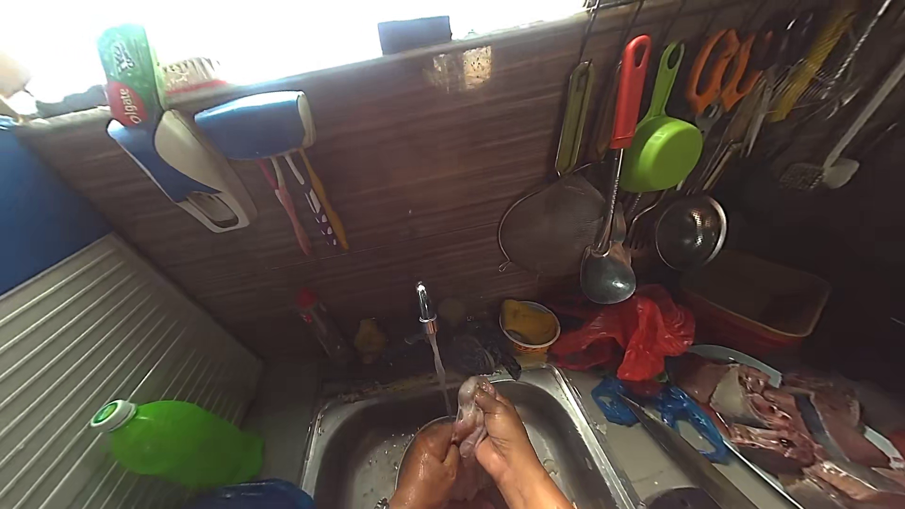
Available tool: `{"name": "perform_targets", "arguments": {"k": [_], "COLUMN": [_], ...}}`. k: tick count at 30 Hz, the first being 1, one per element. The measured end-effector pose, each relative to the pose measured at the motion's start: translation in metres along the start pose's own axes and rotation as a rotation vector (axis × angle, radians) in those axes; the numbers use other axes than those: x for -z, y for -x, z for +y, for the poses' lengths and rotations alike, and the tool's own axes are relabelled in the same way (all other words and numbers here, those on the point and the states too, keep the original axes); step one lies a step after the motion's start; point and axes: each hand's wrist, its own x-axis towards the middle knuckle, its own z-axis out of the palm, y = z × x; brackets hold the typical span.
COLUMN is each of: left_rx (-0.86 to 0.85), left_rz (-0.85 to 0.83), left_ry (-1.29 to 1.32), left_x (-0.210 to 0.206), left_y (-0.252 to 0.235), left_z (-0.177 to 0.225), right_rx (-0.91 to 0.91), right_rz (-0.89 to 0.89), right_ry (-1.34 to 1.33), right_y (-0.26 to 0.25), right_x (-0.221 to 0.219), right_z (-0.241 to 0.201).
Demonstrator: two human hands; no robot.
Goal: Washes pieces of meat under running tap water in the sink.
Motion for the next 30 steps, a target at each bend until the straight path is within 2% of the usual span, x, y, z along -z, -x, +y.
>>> {"name": "perform_targets", "arguments": {"k": [3, 8, 12, 15, 20, 24, 30], "left_rx": [0.008, 0.255, 0.349, 0.488, 0.605, 0.666, 0.764], "left_rz": [0.03, -0.199, -0.276, -0.308, -0.295, -0.239, -0.15], "left_ry": [-0.131, -0.508, -0.627, -0.593, -0.454, -0.301, -0.084], "left_x": [-0.005, -0.004, -0.011, -0.008, -0.001, 0.001, 0.004], "left_y": [-0.001, -0.009, -0.018, -0.028, -0.04, -0.045, -0.042], "left_z": [0.001, 0.017, 0.008, -0.006, -0.021, -0.037, -0.045], "right_rx": [0.008, 0.001, -0.011, -0.018, -0.019, -0.027, -0.064], "right_rz": [-0.014, -0.03, 0.051, 0.073, 0.023, -0.05, -0.069], "right_ry": [0.064, 0.21, 0.166, 0.147, 0.086, 0.053, 0.023], "right_y": [0.012, 0.029, 0.045, 0.06, 0.074, 0.086, 0.104], "right_x": [0.0, 0.018, 0.03, 0.034, 0.046, 0.053, 0.053], "right_z": [0.002, 0.016, 0.018, 0.011, -0.001, -0.017, -0.044]}}
